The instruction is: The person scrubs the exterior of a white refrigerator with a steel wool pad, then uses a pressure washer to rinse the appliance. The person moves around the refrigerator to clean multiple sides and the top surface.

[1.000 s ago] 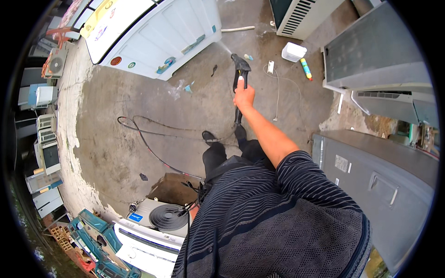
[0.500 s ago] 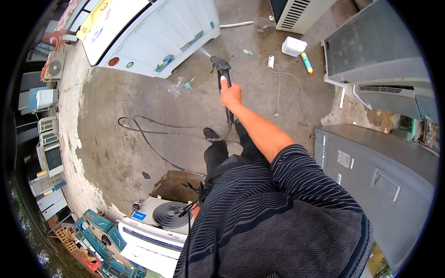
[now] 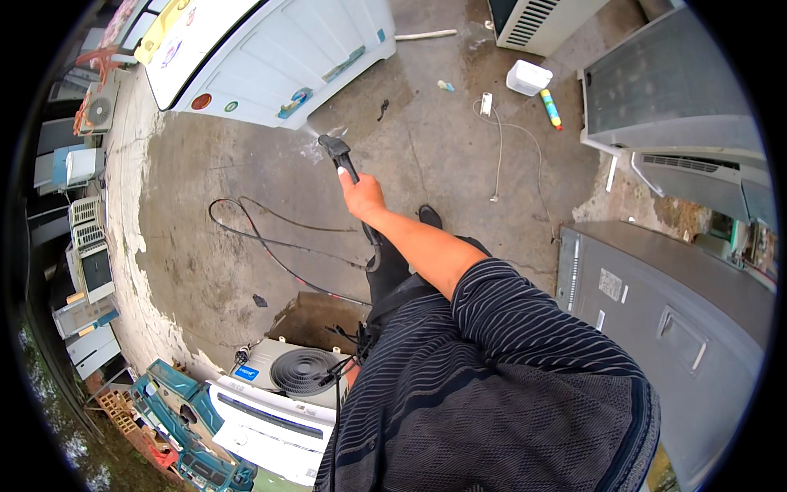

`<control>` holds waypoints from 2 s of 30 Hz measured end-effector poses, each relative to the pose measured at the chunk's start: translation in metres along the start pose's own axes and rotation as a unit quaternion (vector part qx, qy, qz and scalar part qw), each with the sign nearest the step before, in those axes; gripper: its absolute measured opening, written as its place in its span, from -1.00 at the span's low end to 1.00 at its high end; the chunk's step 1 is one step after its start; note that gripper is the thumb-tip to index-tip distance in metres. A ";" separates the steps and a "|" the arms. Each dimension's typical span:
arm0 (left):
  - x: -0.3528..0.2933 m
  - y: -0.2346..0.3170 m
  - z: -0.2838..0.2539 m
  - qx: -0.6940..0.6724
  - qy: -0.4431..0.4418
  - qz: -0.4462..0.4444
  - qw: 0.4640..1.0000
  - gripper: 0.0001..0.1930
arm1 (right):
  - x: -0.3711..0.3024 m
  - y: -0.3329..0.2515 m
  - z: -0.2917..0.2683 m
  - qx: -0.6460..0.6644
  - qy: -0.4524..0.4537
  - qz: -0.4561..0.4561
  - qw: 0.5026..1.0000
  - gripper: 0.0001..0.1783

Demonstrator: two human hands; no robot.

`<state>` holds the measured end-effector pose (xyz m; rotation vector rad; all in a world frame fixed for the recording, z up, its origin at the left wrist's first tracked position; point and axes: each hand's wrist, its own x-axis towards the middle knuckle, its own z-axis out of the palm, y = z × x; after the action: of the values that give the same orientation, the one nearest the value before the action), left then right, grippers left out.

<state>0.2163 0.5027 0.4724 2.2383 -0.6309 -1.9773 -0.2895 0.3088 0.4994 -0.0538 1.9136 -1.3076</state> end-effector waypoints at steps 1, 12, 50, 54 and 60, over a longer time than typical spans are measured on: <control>-0.001 -0.002 0.001 -0.001 0.001 -0.002 1.000 -0.83 | 0.000 0.000 0.002 -0.002 -0.001 -0.001 1.000 -0.28; -0.006 -0.001 0.015 0.001 -0.005 0.005 1.000 -0.78 | 0.026 -0.040 -0.092 0.108 0.057 0.012 0.992 -0.31; 0.055 0.216 0.192 0.155 -0.045 0.325 0.932 -0.79 | 0.064 -0.170 -0.101 0.061 0.059 -0.248 0.965 -0.43; 0.022 0.278 0.214 -0.023 -0.015 0.267 0.963 -0.63 | 0.073 -0.182 -0.124 0.093 0.060 -0.169 0.979 -0.40; 0.072 0.251 0.190 0.285 0.008 0.166 0.944 -0.75 | 0.061 -0.227 -0.104 -0.003 -0.073 -0.236 0.969 -0.42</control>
<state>-0.0232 0.2868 0.4588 2.2026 -1.6321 -1.7583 -0.4829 0.2556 0.6603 -0.6253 1.8391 -1.5547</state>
